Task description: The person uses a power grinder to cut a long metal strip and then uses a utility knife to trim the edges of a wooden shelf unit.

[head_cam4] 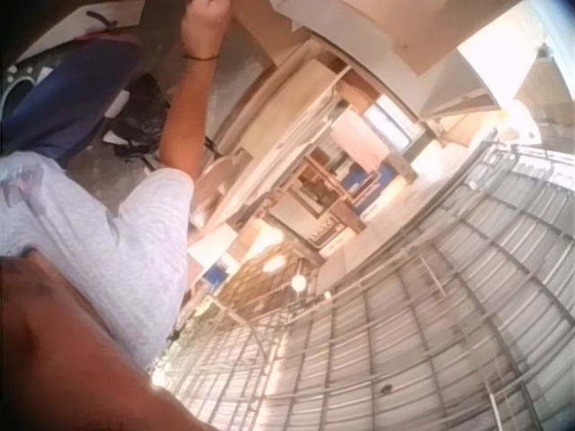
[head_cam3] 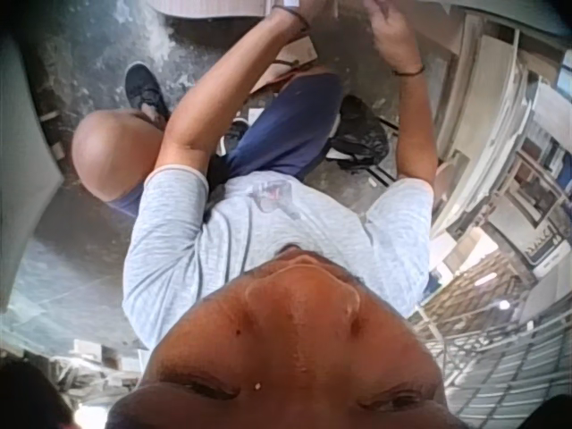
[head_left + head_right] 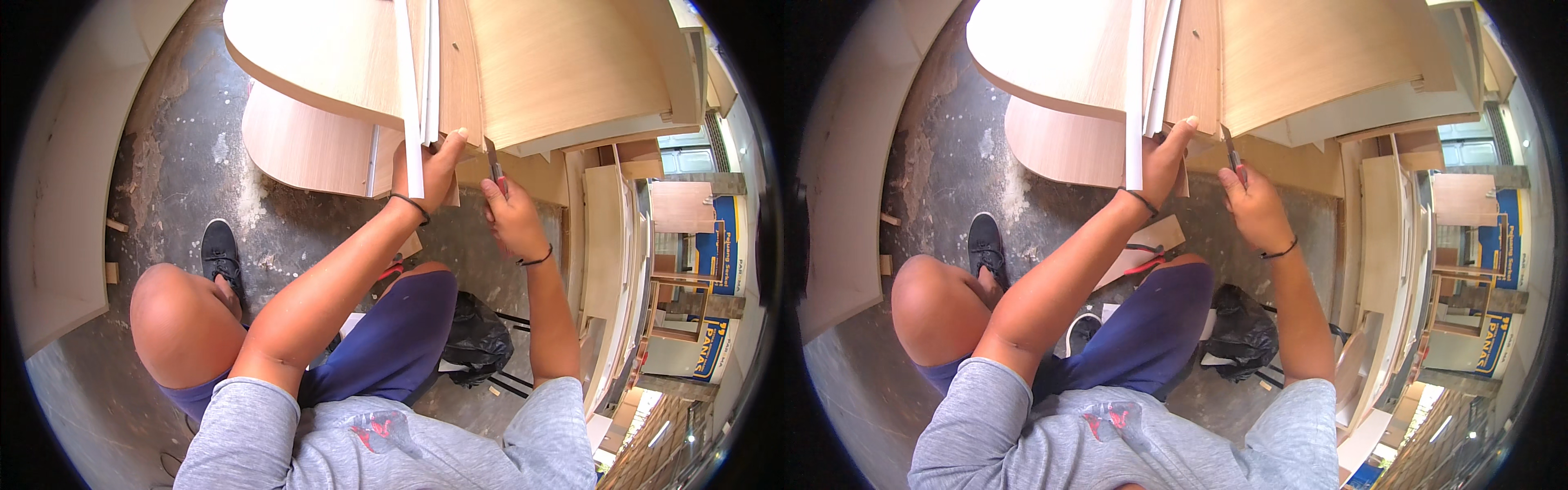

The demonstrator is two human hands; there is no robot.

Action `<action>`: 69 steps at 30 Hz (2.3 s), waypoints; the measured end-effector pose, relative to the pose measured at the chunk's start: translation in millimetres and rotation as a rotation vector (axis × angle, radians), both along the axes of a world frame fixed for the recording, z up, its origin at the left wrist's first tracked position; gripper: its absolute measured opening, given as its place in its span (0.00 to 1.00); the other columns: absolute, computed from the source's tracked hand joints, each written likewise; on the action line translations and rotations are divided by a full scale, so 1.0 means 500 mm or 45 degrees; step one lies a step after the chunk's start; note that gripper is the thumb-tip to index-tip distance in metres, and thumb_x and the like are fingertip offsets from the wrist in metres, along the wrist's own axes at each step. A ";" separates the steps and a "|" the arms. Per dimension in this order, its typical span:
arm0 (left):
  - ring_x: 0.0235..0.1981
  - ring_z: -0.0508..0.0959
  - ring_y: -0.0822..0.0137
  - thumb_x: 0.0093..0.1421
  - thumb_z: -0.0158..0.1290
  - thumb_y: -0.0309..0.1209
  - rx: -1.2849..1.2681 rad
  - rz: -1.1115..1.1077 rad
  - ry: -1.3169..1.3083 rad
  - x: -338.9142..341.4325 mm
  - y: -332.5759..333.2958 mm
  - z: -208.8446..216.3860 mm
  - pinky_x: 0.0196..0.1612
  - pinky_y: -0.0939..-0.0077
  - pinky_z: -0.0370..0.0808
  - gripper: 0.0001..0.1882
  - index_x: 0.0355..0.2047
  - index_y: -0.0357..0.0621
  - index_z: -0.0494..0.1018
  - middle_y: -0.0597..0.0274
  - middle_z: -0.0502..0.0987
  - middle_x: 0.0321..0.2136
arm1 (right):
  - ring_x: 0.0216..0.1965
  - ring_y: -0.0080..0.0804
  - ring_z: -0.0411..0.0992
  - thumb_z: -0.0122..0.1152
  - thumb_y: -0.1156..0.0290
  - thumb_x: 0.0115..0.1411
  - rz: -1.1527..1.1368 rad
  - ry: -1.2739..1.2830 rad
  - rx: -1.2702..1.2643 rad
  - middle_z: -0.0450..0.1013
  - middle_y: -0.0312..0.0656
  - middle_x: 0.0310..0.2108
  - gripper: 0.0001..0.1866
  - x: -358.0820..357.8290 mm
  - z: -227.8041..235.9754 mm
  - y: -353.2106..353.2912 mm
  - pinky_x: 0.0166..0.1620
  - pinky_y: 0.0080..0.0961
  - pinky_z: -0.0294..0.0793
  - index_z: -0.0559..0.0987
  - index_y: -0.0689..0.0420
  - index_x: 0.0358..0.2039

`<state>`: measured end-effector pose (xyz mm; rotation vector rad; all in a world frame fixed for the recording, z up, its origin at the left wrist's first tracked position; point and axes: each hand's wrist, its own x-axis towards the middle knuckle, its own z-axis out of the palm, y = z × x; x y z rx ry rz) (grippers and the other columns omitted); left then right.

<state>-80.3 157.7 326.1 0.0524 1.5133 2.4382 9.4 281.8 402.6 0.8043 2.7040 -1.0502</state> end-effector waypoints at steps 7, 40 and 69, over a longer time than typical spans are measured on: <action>0.15 0.63 0.74 0.55 0.58 0.41 -0.098 -0.063 -0.020 -0.002 -0.003 0.018 0.20 0.72 0.63 0.22 0.15 0.35 0.67 0.66 0.65 0.11 | 0.25 0.53 0.72 0.53 0.62 0.64 0.254 0.351 0.518 0.73 0.51 0.24 0.12 0.026 -0.010 -0.009 0.29 0.38 0.70 0.71 0.60 0.34; 0.18 0.69 0.72 0.56 0.55 0.42 0.048 -0.198 -0.063 0.000 -0.018 0.032 0.23 0.72 0.68 0.20 0.21 0.35 0.70 0.62 0.71 0.14 | 0.26 0.55 0.72 0.55 0.69 0.60 0.378 0.348 0.790 0.72 0.54 0.22 0.07 -0.010 -0.016 0.046 0.27 0.43 0.68 0.71 0.59 0.33; 0.13 0.66 0.73 0.58 0.52 0.44 0.021 -0.261 -0.027 -0.015 -0.017 0.018 0.18 0.72 0.63 0.21 0.17 0.39 0.69 0.66 0.67 0.11 | 0.28 0.52 0.72 0.56 0.70 0.56 0.426 0.357 1.186 0.72 0.48 0.27 0.08 0.007 -0.052 0.052 0.28 0.45 0.70 0.69 0.54 0.35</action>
